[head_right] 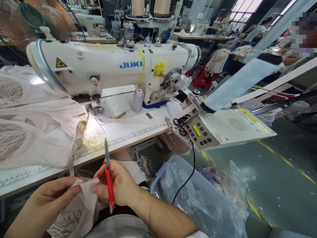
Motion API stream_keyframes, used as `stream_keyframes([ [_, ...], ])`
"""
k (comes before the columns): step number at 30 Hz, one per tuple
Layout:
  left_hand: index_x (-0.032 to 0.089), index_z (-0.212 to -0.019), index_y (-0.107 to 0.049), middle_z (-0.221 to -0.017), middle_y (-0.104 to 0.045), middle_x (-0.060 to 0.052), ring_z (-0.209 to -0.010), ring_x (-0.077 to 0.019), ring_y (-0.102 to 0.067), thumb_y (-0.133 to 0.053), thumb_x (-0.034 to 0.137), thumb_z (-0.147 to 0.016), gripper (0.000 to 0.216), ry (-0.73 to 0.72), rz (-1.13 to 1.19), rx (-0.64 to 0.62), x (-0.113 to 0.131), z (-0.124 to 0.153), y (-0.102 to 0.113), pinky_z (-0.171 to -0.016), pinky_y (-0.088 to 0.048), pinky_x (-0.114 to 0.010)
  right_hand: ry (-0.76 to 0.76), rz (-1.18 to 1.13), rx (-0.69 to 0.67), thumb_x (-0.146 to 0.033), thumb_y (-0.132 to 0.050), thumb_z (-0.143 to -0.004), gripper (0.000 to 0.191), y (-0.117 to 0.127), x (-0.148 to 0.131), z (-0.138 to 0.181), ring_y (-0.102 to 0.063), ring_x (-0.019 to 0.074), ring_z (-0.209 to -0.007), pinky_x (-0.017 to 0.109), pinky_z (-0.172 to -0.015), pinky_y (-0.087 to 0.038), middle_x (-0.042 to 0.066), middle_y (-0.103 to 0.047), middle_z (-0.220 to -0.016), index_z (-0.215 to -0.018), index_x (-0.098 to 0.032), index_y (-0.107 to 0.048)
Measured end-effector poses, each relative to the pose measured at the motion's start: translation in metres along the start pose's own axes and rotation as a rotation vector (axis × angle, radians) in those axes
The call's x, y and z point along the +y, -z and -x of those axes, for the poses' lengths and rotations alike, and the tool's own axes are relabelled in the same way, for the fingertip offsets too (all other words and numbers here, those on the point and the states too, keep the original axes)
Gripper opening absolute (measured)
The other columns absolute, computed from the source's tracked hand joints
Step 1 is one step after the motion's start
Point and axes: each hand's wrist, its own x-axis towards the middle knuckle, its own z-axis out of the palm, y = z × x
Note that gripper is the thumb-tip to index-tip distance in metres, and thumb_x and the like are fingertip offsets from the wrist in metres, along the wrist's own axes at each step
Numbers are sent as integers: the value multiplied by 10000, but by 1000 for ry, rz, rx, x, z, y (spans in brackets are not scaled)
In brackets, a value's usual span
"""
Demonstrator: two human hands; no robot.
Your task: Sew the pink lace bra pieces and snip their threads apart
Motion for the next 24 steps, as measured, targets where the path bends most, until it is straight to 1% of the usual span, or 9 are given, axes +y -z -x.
stream_keyframes([
  [2, 234, -774, -786, -722, -749, -50, -673, -227, -686, -728, 421, -701, 209, -29, -49, 13, 0, 1, 1, -606, -563, -236, -9, 43, 35, -470, -827, -581, 483, 0, 0, 2, -441, 71, -510, 202, -468, -376, -59, -517, -655, -798, -211, -481],
  [5, 247, -789, -787, -747, -754, -44, -678, -222, -688, -732, 395, -703, 180, -84, -93, 27, 3, 0, 0, -606, -560, -218, 0, 115, 63, -461, -810, -607, 442, 1, -2, 5, -413, 64, -499, 201, -468, -362, -62, -495, -636, -787, -200, -502],
  [8, 251, -795, -781, -778, -750, -37, -701, -207, -683, -720, 380, -720, 161, -137, -112, 22, 6, -1, -2, -631, -553, -200, 40, 161, 40, -446, -797, -633, 400, 4, -6, 8, -393, 60, -499, 196, -465, -342, -60, -489, -624, -762, -187, -521],
  [11, 248, -805, -772, -745, -732, -28, -674, -186, -661, -675, 389, -762, 177, -161, -121, -5, 9, -3, -5, -604, -537, -188, 58, 198, 20, -443, -783, -647, 380, 7, -11, 11, -372, 56, -489, 191, -448, -323, -65, -467, -610, -725, -183, -516],
  [15, 222, -756, -757, -688, -697, -29, -635, -176, -626, -644, 412, -776, 222, -140, -130, -34, 12, -4, -13, -570, -514, -196, 3, 191, 20, -459, -751, -665, 380, 10, -16, 14, -349, 55, -458, 183, -415, -312, -78, -441, -573, -730, -198, -483],
  [19, 224, -747, -755, -666, -688, -22, -613, -169, -606, -664, 421, -751, 218, -74, -34, -13, 10, -6, -21, -565, -502, -209, -4, 215, 27, -425, -703, -696, 323, 14, -18, 17, -344, 62, -459, 189, -415, -298, -76, -426, -565, -717, -205, -467],
  [24, 226, -811, -768, -709, -711, -27, -662, -179, -628, -657, 434, -768, 240, -31, 10, -101, 1, -13, -27, -601, -509, -209, 9, 311, 61, -331, -655, -711, 237, 21, -18, 22, -323, 59, -467, 193, -444, -293, -78, -407, -571, -694, -200, -458],
])
